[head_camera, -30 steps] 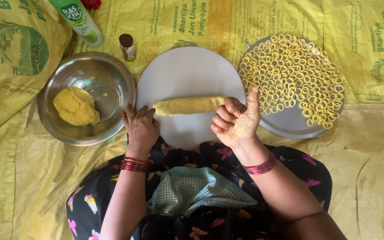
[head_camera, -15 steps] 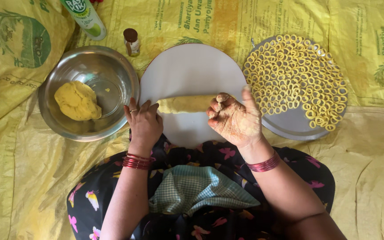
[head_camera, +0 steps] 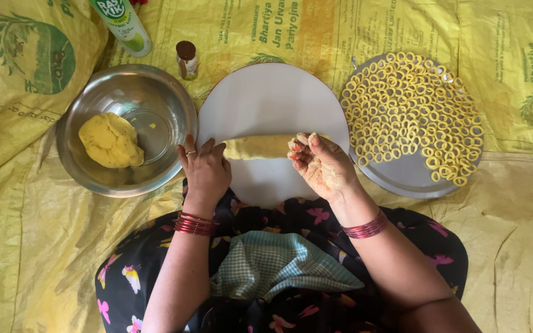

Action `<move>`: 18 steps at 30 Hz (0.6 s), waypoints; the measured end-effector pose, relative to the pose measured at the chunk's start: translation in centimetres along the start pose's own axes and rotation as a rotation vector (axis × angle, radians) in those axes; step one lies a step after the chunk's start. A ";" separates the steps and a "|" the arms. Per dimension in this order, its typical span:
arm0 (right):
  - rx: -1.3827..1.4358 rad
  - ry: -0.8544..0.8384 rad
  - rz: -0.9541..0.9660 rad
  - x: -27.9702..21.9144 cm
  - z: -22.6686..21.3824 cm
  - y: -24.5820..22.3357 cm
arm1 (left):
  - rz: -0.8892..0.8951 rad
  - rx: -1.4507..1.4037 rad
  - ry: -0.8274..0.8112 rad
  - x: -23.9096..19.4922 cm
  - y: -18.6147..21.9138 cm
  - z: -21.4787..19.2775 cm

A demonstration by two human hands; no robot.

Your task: The person kneads a yellow dough on a white plate, then adds a small amount of liquid from a bottle and continues kneading. The dough is rolled into a log shape and placed on the plate.

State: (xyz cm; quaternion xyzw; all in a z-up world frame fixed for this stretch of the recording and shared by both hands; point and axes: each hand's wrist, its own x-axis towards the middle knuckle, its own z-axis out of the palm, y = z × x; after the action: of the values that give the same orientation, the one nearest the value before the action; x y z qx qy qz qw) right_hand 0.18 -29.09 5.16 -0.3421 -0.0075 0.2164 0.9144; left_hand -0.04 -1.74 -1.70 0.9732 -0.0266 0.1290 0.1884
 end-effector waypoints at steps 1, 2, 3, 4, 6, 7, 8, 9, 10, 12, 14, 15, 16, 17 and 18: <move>-0.015 0.013 -0.024 0.0 -0.5 0.3 | -0.001 -0.005 0.001 0.0 0.0 0.0; -0.029 0.025 -0.047 0.1 -0.9 0.6 | 0.000 -0.004 0.002 0.1 0.0 0.0; -0.044 0.038 -0.071 0.2 -1.3 0.8 | 0.001 -0.003 0.002 0.1 0.0 0.0; -0.062 0.049 -0.091 0.3 -1.6 1.1 | 0.001 -0.002 0.002 0.1 0.0 0.0; -0.098 0.071 -0.132 0.5 -2.0 1.4 | 0.000 -0.006 0.002 0.2 0.0 0.0; -0.100 0.088 -0.127 0.6 -2.0 1.5 | -0.001 -0.008 0.002 0.2 0.0 0.1; -0.102 0.105 -0.122 0.7 -2.0 1.5 | -0.001 -0.008 0.003 0.2 0.0 0.1; -0.104 0.123 -0.118 0.8 -2.0 1.5 | -0.001 -0.008 0.005 0.2 0.0 0.1; -0.109 0.136 -0.116 0.8 -1.8 1.4 | -0.001 -0.008 0.006 0.2 0.0 0.1; -0.119 0.162 -0.114 1.0 -1.5 1.2 | -0.004 -0.004 0.001 0.2 -0.1 0.1; -0.111 0.175 -0.108 1.1 -1.1 1.1 | -0.003 -0.002 0.002 0.2 -0.1 0.1; -0.107 0.181 -0.105 1.1 -0.9 1.0 | -0.001 -0.002 0.006 0.2 -0.1 0.1; -0.105 0.172 -0.109 1.1 -0.8 1.0 | 0.002 -0.002 0.009 0.2 -0.1 0.1; -0.104 0.164 -0.112 1.1 -0.7 0.9 | 0.000 -0.001 0.006 0.2 -0.1 0.1; -0.102 0.155 -0.116 1.1 -0.6 0.9 | -0.001 -0.001 0.002 0.2 -0.1 0.1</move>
State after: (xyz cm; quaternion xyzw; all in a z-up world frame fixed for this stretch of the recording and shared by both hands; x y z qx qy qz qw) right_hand 0.91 -28.43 3.97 -0.4029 0.0325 0.1352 0.9046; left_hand 0.16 -1.73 -1.76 0.9730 -0.0258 0.1300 0.1888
